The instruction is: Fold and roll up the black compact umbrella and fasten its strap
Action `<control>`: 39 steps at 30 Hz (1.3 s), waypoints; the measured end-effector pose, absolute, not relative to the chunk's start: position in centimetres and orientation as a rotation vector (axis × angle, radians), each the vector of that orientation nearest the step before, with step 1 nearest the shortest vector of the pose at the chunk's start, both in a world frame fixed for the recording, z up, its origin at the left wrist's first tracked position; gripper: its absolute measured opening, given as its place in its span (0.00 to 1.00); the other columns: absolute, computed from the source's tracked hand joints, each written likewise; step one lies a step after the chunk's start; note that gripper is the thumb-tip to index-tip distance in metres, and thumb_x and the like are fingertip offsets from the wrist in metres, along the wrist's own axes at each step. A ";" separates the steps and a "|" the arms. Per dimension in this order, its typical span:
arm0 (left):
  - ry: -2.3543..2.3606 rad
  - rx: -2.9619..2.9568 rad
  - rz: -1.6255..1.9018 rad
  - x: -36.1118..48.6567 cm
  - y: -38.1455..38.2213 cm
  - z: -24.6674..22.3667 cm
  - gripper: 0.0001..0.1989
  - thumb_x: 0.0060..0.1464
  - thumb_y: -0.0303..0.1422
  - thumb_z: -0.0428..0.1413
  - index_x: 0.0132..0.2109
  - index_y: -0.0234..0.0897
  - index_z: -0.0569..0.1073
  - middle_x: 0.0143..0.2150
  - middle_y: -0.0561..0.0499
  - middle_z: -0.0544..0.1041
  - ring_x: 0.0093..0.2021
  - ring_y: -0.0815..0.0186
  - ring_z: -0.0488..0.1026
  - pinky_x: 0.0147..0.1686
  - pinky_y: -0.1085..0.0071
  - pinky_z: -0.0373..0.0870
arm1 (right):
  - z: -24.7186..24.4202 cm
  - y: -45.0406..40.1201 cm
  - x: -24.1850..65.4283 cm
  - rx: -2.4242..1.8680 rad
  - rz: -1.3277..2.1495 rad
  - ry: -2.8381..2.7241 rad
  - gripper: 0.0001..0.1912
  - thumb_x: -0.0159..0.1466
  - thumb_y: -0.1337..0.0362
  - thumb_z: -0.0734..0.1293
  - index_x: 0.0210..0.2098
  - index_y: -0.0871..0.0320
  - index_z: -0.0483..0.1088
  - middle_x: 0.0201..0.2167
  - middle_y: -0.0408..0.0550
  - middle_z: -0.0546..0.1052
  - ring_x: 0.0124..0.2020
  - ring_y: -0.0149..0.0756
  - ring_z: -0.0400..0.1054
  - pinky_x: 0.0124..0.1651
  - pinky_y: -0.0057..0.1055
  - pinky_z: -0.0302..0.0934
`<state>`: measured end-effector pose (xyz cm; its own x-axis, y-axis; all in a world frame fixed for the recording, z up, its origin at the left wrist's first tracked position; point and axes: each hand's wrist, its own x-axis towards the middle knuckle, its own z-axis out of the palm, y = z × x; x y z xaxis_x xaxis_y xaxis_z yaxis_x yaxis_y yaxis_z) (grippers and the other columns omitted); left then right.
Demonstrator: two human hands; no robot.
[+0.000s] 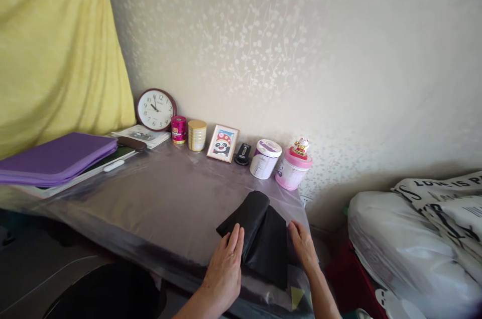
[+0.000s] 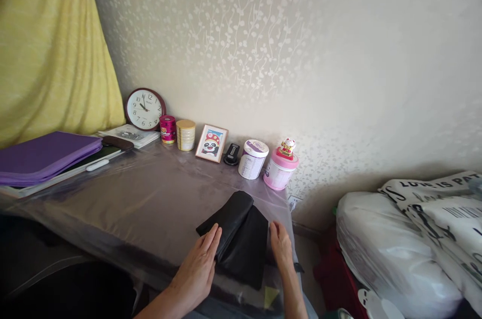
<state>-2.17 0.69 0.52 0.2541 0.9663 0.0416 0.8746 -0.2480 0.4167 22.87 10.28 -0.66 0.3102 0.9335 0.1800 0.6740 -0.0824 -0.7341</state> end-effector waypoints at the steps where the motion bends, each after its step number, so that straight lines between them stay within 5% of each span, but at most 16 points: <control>1: 1.696 2.226 0.421 -2.2 0.7 0.5 0.38 0.46 0.21 0.43 0.65 0.31 0.41 0.67 0.46 0.42 0.62 0.60 0.52 0.59 0.66 0.51 | -0.9 9.5 22.9 -1.817 0.499 -1.415 0.22 0.55 0.49 0.58 0.38 0.56 0.71 0.36 0.51 0.77 0.40 0.43 0.71 0.41 0.35 0.64; 9: 1.691 2.225 0.487 -2.2 0.5 0.3 0.37 0.46 0.21 0.43 0.65 0.31 0.42 0.67 0.46 0.43 0.62 0.61 0.51 0.59 0.66 0.51 | 0.8 6.9 20.4 -1.793 0.757 -1.304 0.29 0.51 0.43 0.60 0.39 0.60 0.71 0.27 0.47 0.75 0.26 0.38 0.69 0.21 0.28 0.61; 17: 1.755 2.199 0.433 -2.0 0.5 0.5 0.38 0.47 0.22 0.44 0.65 0.35 0.42 0.67 0.44 0.42 0.62 0.58 0.52 0.58 0.63 0.52 | 1.5 7.0 18.4 -1.662 0.739 -1.374 0.24 0.49 0.46 0.65 0.34 0.60 0.72 0.27 0.49 0.77 0.33 0.44 0.71 0.34 0.34 0.64; 22: 1.797 2.196 0.375 -1.9 0.2 1.0 0.37 0.48 0.21 0.43 0.65 0.34 0.41 0.65 0.39 0.49 0.60 0.56 0.57 0.56 0.61 0.55 | 3.3 7.1 16.5 -1.427 0.935 -1.320 0.22 0.54 0.49 0.64 0.38 0.60 0.71 0.34 0.49 0.77 0.35 0.43 0.71 0.35 0.34 0.65; 33: 1.843 2.219 0.336 -1.6 0.3 0.9 0.40 0.45 0.18 0.45 0.65 0.33 0.42 0.62 0.37 0.54 0.57 0.57 0.60 0.55 0.61 0.57 | 4.3 9.9 11.3 -1.265 1.032 -1.287 0.20 0.54 0.51 0.65 0.39 0.60 0.69 0.28 0.46 0.76 0.30 0.38 0.69 0.32 0.32 0.65; 39: 1.809 2.228 0.348 -2.0 0.6 0.4 0.30 0.47 0.20 0.45 0.59 0.29 0.58 0.61 0.36 0.56 0.57 0.54 0.60 0.55 0.61 0.58 | 2.6 11.8 9.7 -1.381 0.856 -1.433 0.21 0.54 0.52 0.64 0.42 0.61 0.69 0.27 0.46 0.75 0.29 0.37 0.68 0.30 0.30 0.63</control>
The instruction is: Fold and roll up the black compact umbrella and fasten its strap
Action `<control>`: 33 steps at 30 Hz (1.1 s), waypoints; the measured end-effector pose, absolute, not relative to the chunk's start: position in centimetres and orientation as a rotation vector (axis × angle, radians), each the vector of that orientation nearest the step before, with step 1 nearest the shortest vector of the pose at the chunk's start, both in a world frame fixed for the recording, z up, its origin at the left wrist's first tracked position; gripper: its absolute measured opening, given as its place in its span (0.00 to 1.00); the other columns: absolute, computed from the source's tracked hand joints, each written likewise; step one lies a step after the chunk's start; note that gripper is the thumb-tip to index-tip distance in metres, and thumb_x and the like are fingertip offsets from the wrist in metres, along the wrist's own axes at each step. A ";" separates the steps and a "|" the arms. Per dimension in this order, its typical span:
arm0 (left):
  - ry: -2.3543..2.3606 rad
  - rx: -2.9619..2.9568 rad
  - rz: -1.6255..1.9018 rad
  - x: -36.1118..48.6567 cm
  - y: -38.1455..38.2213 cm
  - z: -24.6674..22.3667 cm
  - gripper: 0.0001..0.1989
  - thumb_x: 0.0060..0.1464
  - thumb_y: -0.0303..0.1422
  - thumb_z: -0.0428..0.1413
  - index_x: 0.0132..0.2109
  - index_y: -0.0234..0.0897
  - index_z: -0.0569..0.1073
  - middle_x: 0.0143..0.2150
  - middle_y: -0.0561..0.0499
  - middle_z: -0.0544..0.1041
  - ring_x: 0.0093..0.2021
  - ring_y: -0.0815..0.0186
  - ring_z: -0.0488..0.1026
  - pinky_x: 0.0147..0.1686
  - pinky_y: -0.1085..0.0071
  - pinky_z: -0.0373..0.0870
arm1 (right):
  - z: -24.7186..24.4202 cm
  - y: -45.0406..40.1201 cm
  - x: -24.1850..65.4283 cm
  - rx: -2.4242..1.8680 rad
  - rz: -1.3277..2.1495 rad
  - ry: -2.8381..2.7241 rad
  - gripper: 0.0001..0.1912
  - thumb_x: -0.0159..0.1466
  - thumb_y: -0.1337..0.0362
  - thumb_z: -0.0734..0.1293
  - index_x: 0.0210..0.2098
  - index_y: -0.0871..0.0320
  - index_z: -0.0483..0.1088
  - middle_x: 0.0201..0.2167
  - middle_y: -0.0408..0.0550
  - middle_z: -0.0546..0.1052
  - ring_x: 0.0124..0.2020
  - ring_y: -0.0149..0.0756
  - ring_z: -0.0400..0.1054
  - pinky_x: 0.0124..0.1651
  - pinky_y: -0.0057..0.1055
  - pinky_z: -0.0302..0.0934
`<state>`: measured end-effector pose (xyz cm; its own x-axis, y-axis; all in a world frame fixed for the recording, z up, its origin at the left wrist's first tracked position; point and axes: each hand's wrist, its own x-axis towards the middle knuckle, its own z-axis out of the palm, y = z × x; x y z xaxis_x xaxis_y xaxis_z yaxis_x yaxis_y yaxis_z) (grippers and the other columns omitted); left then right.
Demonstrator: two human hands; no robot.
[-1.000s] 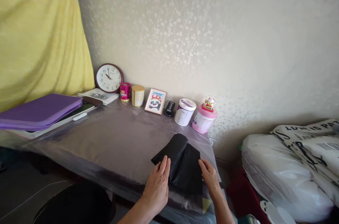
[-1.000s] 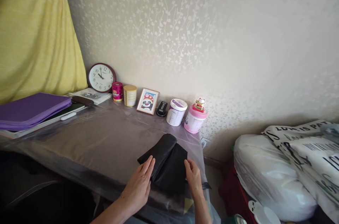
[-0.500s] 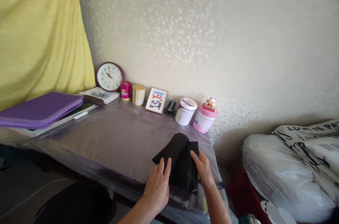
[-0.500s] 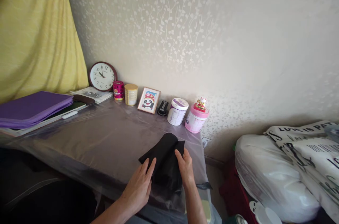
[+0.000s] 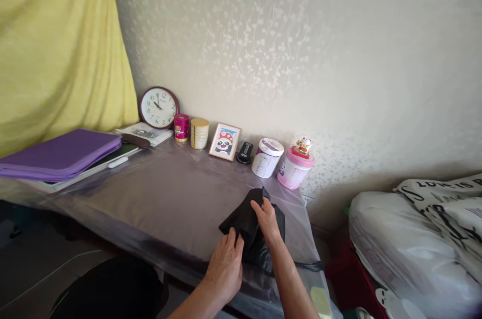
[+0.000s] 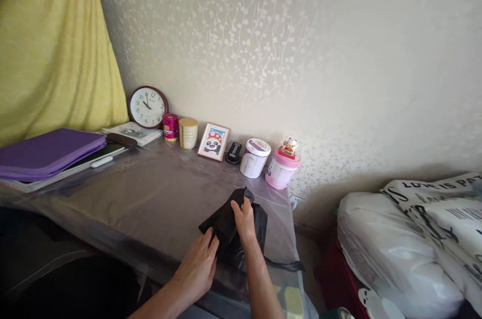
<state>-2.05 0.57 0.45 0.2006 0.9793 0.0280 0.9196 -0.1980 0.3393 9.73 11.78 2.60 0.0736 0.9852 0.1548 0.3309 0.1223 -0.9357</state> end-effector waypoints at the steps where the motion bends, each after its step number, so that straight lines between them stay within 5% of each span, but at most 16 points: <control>1: 1.807 2.226 0.359 -2.1 0.6 0.4 0.29 0.47 0.20 0.45 0.59 0.29 0.59 0.61 0.36 0.56 0.56 0.55 0.60 0.54 0.61 0.58 | 2.4 12.0 9.5 -1.402 0.829 -1.463 0.21 0.54 0.53 0.64 0.41 0.61 0.69 0.27 0.45 0.75 0.29 0.36 0.68 0.30 0.30 0.63; 10: 1.849 2.168 0.476 -2.5 0.4 0.0 0.28 0.51 0.24 0.44 0.60 0.27 0.51 0.59 0.37 0.59 0.55 0.57 0.61 0.53 0.62 0.59 | 2.4 12.6 9.0 -1.615 0.770 -1.589 0.20 0.55 0.57 0.63 0.44 0.60 0.65 0.22 0.42 0.70 0.23 0.33 0.66 0.23 0.27 0.59; 15: 1.890 2.215 0.641 -2.9 -0.3 1.9 0.23 0.51 0.26 0.45 0.55 0.33 0.59 0.53 0.42 0.65 0.52 0.57 0.63 0.52 0.59 0.59 | 3.2 12.1 8.4 -1.466 1.117 -1.590 0.18 0.61 0.53 0.57 0.44 0.57 0.63 0.24 0.44 0.76 0.26 0.33 0.71 0.26 0.26 0.63; 20: 1.729 2.353 0.719 -2.5 -0.2 3.5 0.16 0.52 0.27 0.45 0.47 0.39 0.67 0.53 0.47 0.64 0.51 0.59 0.63 0.52 0.59 0.59 | 3.6 11.8 8.2 -1.411 1.087 -1.764 0.18 0.63 0.53 0.54 0.36 0.57 0.68 0.28 0.46 0.79 0.29 0.31 0.72 0.28 0.25 0.62; 28: 1.686 2.410 0.625 -2.9 1.1 0.0 0.34 0.49 0.26 0.46 0.64 0.41 0.47 0.66 0.48 0.49 0.64 0.55 0.47 0.60 0.53 0.49 | 3.4 10.0 8.7 -1.220 0.864 -2.002 0.14 0.64 0.58 0.56 0.39 0.54 0.72 0.32 0.43 0.79 0.34 0.33 0.71 0.41 0.30 0.63; 33: 1.714 2.359 0.491 -2.7 1.0 -0.2 0.35 0.46 0.23 0.45 0.63 0.34 0.50 0.65 0.46 0.52 0.64 0.57 0.47 0.61 0.57 0.48 | 2.5 8.6 9.6 -1.070 0.544 -2.158 0.14 0.65 0.60 0.57 0.43 0.50 0.72 0.38 0.45 0.77 0.45 0.36 0.67 0.49 0.36 0.60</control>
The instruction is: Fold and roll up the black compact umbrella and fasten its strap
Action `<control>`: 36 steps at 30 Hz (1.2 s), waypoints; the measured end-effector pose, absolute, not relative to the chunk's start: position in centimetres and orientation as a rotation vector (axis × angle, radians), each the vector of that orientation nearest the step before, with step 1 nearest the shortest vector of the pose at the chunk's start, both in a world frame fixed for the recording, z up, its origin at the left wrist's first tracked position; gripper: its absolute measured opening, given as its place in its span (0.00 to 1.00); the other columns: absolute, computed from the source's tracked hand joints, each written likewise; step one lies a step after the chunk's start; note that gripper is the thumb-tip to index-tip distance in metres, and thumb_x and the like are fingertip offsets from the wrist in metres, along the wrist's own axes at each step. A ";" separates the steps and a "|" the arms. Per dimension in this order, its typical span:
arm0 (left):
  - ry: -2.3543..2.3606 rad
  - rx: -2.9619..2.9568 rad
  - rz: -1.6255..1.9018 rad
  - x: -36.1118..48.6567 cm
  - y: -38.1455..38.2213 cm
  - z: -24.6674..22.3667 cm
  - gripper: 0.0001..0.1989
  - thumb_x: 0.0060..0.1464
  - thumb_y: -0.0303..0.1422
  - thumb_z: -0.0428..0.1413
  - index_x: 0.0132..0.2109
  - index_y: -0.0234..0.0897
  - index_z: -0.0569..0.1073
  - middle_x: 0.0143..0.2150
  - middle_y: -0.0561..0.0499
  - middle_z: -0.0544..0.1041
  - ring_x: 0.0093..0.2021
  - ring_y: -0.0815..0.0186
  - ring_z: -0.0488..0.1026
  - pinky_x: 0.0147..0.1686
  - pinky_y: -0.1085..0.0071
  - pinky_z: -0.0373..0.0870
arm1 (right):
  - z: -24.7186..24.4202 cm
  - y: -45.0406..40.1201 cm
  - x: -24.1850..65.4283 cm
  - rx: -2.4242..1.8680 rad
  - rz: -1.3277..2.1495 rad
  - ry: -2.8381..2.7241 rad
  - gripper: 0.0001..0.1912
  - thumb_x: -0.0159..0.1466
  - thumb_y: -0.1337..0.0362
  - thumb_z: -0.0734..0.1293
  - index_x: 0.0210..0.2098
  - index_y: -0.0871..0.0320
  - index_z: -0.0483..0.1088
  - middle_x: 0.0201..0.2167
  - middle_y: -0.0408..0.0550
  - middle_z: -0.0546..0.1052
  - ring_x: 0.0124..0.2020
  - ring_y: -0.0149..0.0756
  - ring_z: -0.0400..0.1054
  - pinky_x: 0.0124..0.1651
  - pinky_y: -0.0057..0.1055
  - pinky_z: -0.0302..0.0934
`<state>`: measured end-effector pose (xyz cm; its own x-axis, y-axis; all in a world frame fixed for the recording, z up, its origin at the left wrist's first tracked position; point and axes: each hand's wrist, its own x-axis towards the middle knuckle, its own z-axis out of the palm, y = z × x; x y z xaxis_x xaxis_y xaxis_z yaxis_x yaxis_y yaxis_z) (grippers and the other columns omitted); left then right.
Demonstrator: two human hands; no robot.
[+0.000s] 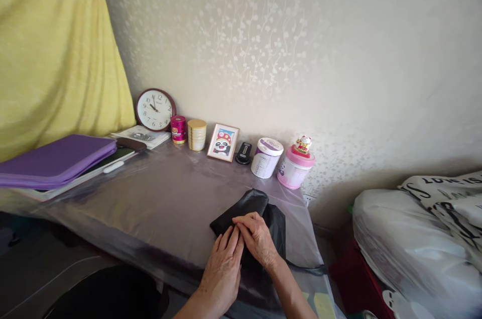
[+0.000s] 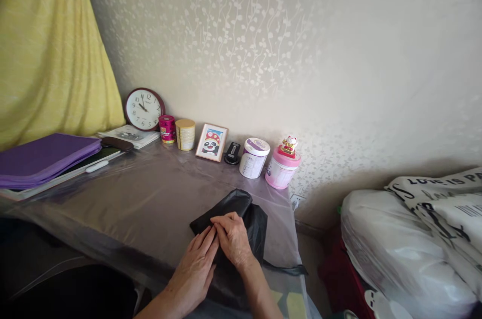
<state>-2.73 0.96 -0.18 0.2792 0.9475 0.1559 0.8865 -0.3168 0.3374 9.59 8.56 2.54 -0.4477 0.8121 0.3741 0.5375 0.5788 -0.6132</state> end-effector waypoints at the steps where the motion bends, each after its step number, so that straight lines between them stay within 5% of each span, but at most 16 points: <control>1: 1.721 2.352 0.469 -2.6 1.0 -0.1 0.36 0.45 0.22 0.45 0.64 0.34 0.50 0.65 0.46 0.51 0.65 0.57 0.46 0.61 0.57 0.48 | 2.3 8.7 9.8 -1.045 0.495 -2.181 0.14 0.65 0.61 0.56 0.44 0.50 0.72 0.39 0.46 0.77 0.47 0.37 0.66 0.52 0.38 0.58; 6: 1.747 2.294 0.331 -2.2 1.2 0.5 0.40 0.43 0.21 0.45 0.65 0.30 0.44 0.67 0.45 0.45 0.65 0.56 0.44 0.61 0.58 0.48 | 1.2 11.2 10.6 -1.010 0.331 -2.271 0.14 0.66 0.62 0.57 0.43 0.52 0.72 0.43 0.46 0.77 0.53 0.39 0.62 0.60 0.47 0.45; 16: 1.766 2.203 0.211 -2.1 1.3 0.8 0.42 0.41 0.19 0.44 0.65 0.32 0.41 0.68 0.47 0.42 0.65 0.57 0.44 0.61 0.61 0.49 | 1.2 16.6 11.3 -1.233 0.272 -2.256 0.15 0.65 0.63 0.56 0.38 0.49 0.74 0.43 0.42 0.77 0.54 0.38 0.61 0.60 0.44 0.40; 24: 1.869 2.182 0.145 -1.9 1.3 0.8 0.45 0.39 0.17 0.45 0.65 0.34 0.38 0.68 0.50 0.41 0.61 0.57 0.51 0.59 0.62 0.52 | -0.1 19.8 12.2 -1.427 0.187 -2.163 0.16 0.66 0.64 0.54 0.40 0.54 0.73 0.44 0.45 0.76 0.47 0.35 0.66 0.52 0.31 0.54; 31: 2.007 2.123 0.117 -2.1 1.6 1.3 0.46 0.41 0.20 0.49 0.65 0.38 0.36 0.66 0.47 0.51 0.57 0.51 0.58 0.52 0.57 0.59 | 0.2 17.6 16.2 -1.567 0.119 -1.909 0.15 0.61 0.67 0.55 0.38 0.58 0.72 0.42 0.52 0.76 0.47 0.41 0.66 0.51 0.37 0.55; 36: 1.937 2.064 0.145 -2.4 2.1 1.5 0.46 0.43 0.19 0.48 0.65 0.37 0.34 0.63 0.40 0.53 0.49 0.59 0.68 0.44 0.68 0.65 | -0.8 15.3 19.5 -1.520 0.339 -1.703 0.14 0.56 0.66 0.57 0.35 0.57 0.73 0.38 0.50 0.77 0.44 0.41 0.69 0.51 0.38 0.58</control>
<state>-2.35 2.08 1.50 0.0827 0.9875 -0.1339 0.9565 -0.0409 0.2888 19.46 15.32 -0.76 0.0533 0.9214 0.3849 0.7042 0.2386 -0.6687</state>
